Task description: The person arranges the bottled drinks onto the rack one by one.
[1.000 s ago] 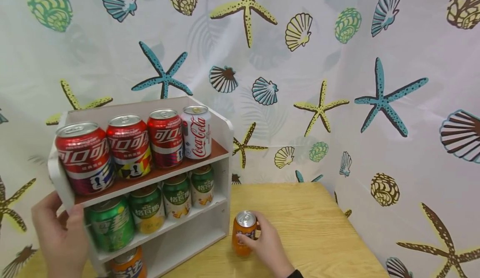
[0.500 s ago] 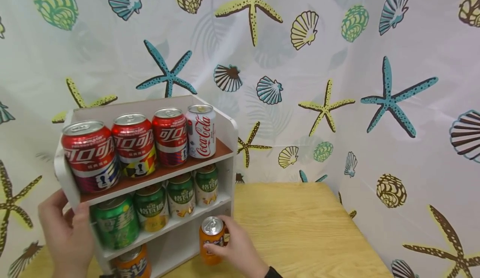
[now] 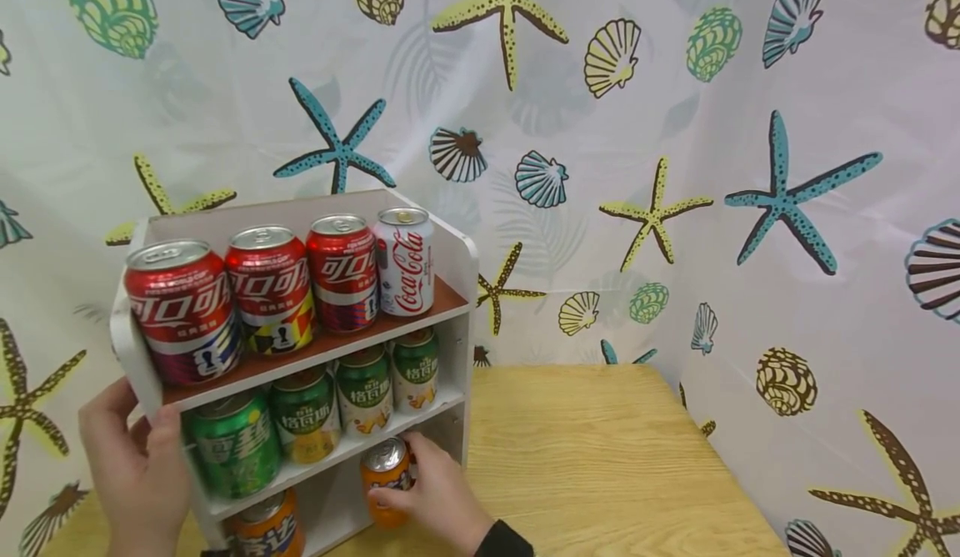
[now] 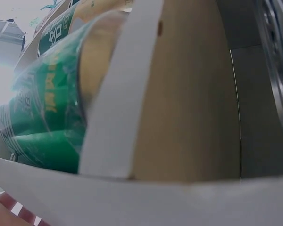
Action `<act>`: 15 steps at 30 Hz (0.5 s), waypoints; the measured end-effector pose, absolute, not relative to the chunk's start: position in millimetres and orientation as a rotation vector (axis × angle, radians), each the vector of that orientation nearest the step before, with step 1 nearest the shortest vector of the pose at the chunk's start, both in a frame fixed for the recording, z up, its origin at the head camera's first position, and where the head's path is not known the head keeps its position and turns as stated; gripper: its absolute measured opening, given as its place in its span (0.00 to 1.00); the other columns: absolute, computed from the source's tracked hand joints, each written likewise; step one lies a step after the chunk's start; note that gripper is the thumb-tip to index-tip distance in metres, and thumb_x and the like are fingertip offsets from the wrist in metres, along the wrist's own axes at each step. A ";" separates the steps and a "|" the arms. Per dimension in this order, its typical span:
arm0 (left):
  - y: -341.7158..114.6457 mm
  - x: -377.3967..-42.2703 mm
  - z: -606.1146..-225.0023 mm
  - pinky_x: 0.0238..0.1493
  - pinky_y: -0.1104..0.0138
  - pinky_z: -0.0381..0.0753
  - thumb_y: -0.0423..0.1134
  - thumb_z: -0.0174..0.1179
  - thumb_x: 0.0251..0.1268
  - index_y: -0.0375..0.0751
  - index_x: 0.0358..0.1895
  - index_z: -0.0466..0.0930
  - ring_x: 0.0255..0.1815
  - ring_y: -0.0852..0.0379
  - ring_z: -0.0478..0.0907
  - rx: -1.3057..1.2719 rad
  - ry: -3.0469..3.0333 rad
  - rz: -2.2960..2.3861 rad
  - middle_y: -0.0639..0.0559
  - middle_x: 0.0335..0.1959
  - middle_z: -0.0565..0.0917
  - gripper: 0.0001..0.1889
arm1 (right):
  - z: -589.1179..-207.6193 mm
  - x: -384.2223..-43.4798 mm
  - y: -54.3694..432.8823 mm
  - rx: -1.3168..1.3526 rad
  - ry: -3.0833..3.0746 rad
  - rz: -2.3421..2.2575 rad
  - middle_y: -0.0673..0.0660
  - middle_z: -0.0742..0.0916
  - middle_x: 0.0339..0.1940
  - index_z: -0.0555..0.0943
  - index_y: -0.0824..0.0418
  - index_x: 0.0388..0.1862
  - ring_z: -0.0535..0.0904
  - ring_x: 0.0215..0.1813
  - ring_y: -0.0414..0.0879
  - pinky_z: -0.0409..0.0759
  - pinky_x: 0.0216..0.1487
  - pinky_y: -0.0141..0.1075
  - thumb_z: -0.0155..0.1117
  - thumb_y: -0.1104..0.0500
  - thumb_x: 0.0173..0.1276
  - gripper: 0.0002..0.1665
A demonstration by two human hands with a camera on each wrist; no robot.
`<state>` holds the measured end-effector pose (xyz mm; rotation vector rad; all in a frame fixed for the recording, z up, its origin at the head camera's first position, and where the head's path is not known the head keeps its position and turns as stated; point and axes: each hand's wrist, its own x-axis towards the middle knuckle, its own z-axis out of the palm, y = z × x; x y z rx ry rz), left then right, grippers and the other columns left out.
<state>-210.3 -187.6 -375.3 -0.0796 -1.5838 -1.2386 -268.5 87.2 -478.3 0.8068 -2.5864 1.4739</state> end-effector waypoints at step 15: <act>-186.8 -204.0 -369.4 0.58 0.73 0.66 0.31 0.52 0.67 0.36 0.69 0.70 0.66 0.65 0.66 -0.045 -1.629 -1.274 0.70 0.63 0.67 0.26 | -478.7 -276.0 60.0 0.820 -2.631 1.509 0.54 0.85 0.53 0.75 0.58 0.65 0.80 0.47 0.34 0.80 0.42 0.28 0.77 0.48 0.63 0.35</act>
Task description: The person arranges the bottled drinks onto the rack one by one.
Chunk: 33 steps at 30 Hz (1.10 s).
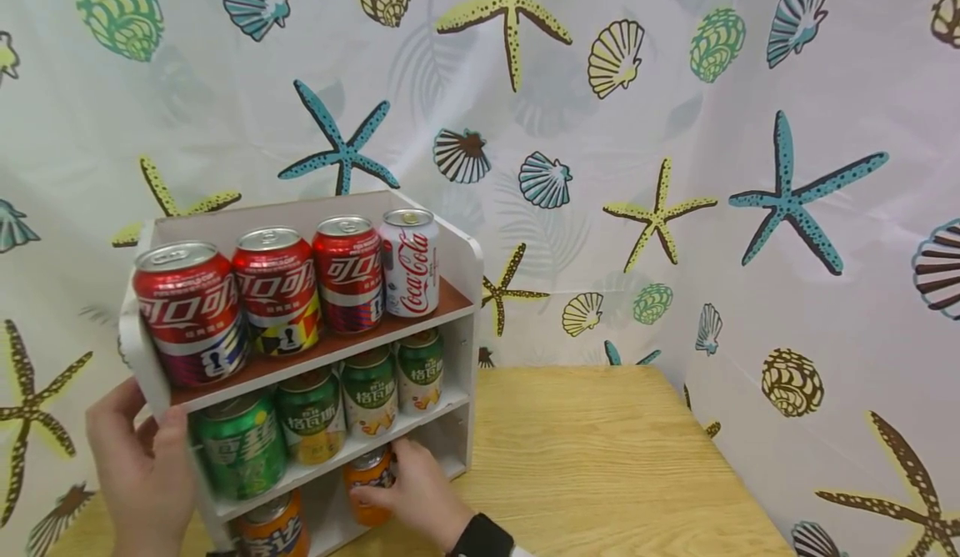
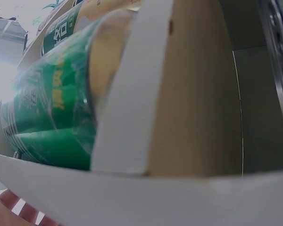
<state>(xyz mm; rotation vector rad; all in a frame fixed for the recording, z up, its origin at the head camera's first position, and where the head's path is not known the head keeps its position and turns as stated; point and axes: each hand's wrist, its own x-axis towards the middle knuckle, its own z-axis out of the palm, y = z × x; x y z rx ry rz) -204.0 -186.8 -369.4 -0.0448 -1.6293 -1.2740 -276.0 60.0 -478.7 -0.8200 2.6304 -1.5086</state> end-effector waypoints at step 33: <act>-188.6 -206.3 -368.9 0.56 0.73 0.65 0.32 0.54 0.68 0.31 0.69 0.68 0.66 0.67 0.65 -0.059 -1.633 -1.246 0.72 0.62 0.65 0.26 | -475.3 -266.9 19.6 -0.863 2.543 -1.350 0.52 0.79 0.59 0.66 0.57 0.74 0.75 0.52 0.32 0.77 0.49 0.28 0.73 0.44 0.67 0.44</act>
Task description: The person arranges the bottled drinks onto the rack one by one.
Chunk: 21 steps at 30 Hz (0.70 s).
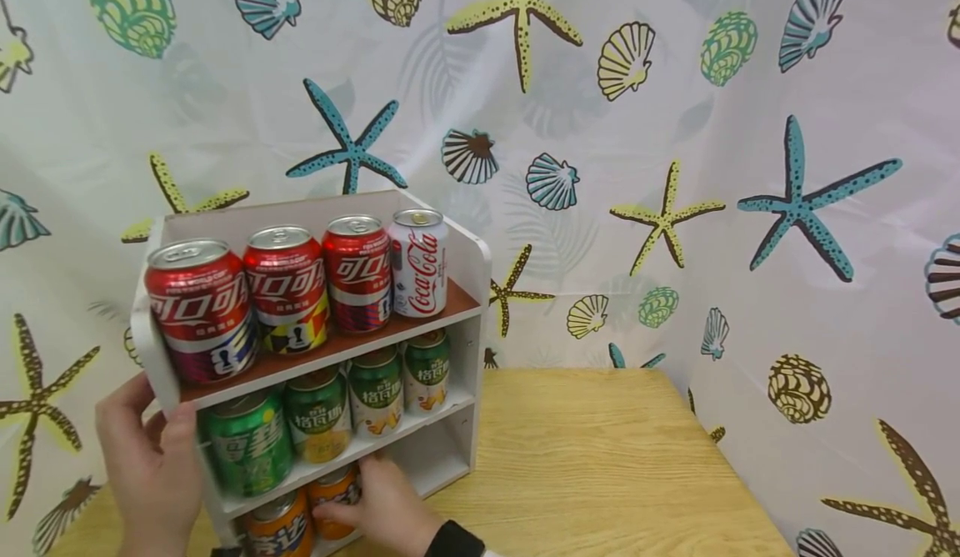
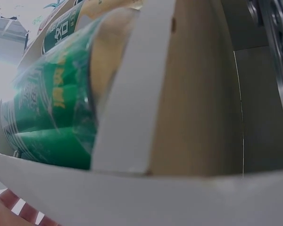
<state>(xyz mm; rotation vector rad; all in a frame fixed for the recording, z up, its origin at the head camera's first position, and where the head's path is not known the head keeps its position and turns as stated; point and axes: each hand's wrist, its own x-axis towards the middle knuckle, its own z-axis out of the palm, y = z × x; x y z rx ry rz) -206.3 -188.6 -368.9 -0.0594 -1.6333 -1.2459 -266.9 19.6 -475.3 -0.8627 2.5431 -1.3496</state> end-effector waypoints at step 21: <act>-186.6 -199.5 -363.8 0.58 0.74 0.68 0.32 0.55 0.71 0.32 0.71 0.67 0.66 0.70 0.64 0.084 -1.711 -1.277 0.75 0.61 0.64 0.26 | -460.9 -254.9 52.4 -0.925 2.639 -1.284 0.58 0.77 0.72 0.61 0.57 0.79 0.76 0.70 0.50 0.79 0.65 0.39 0.70 0.43 0.69 0.47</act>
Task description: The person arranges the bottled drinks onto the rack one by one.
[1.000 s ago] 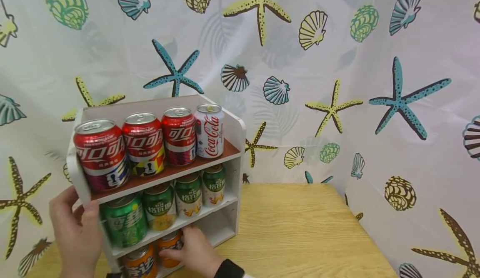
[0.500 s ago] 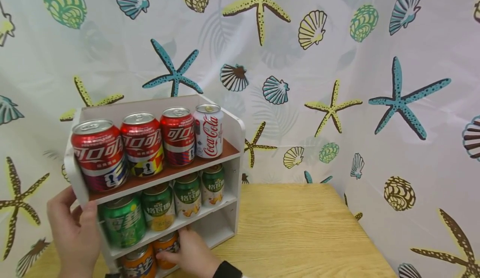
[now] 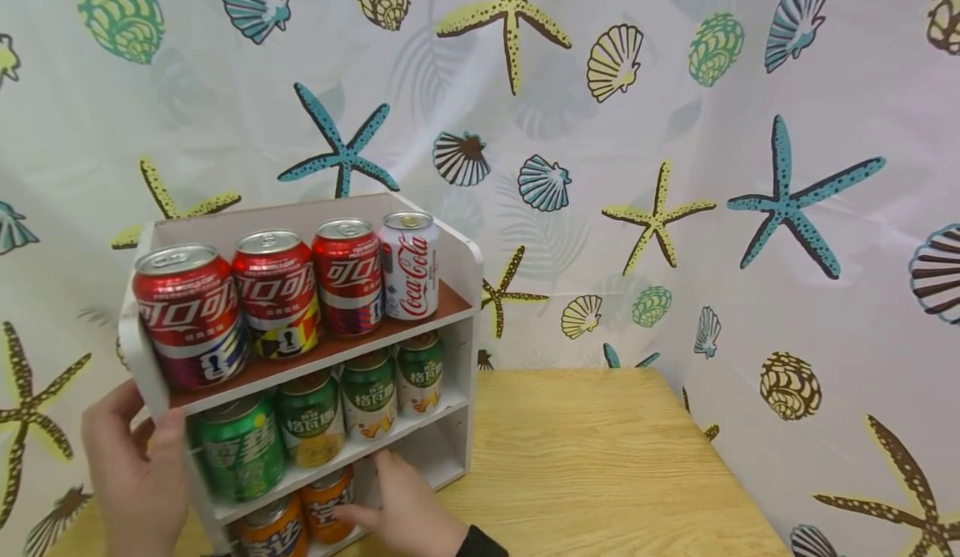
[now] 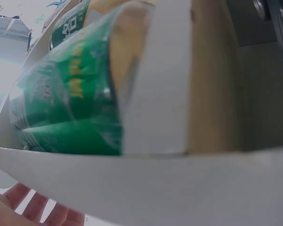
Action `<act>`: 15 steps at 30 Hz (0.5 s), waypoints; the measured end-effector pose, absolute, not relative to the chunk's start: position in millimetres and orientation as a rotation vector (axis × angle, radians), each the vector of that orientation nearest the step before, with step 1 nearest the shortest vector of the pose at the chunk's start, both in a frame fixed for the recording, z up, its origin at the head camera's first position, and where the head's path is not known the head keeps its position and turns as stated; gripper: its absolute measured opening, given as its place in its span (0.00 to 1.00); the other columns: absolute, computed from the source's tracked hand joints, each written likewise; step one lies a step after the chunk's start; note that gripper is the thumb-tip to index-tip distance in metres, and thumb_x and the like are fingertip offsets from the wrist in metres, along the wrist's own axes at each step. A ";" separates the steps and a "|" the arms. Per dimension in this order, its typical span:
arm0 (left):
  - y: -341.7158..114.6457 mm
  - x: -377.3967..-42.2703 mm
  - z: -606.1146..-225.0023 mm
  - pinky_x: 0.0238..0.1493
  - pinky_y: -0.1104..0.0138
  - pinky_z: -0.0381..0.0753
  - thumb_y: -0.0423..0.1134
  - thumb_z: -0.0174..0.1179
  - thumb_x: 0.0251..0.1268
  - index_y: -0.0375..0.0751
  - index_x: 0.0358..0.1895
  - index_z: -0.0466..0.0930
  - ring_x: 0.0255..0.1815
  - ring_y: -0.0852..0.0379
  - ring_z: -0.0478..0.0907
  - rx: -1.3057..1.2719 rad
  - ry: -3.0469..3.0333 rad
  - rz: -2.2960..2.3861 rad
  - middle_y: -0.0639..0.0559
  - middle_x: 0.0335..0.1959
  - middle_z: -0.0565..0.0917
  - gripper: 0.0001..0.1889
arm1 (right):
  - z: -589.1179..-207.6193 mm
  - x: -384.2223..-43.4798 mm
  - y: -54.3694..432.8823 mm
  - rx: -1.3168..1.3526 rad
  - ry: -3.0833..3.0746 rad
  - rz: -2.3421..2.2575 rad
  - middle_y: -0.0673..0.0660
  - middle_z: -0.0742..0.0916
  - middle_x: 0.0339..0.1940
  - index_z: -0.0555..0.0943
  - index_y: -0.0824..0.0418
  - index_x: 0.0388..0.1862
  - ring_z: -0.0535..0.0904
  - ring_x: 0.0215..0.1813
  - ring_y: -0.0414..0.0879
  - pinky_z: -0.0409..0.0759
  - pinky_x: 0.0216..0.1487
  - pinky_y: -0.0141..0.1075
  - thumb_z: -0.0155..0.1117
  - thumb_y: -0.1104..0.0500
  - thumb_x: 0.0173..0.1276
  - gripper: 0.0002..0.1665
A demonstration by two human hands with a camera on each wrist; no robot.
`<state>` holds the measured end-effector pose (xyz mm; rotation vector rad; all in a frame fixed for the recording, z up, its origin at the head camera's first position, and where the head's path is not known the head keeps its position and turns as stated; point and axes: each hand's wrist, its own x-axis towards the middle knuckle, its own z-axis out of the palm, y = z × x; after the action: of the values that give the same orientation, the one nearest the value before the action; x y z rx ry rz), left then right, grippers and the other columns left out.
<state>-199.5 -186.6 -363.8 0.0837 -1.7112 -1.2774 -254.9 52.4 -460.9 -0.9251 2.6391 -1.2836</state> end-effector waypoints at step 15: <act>-159.3 -174.3 -348.1 0.62 0.73 0.72 0.24 0.52 0.58 0.20 0.52 0.78 0.60 0.61 0.73 -0.025 -1.403 -1.238 0.65 0.54 0.76 0.19 | -442.6 -247.7 124.1 -0.744 2.936 -1.282 0.53 0.84 0.58 0.73 0.57 0.69 0.84 0.55 0.50 0.84 0.51 0.42 0.63 0.41 0.74 0.32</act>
<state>-174.3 -159.3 -348.1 -0.0246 -1.4026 -1.2383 -247.7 124.1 -442.6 -0.7439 2.9356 -1.2818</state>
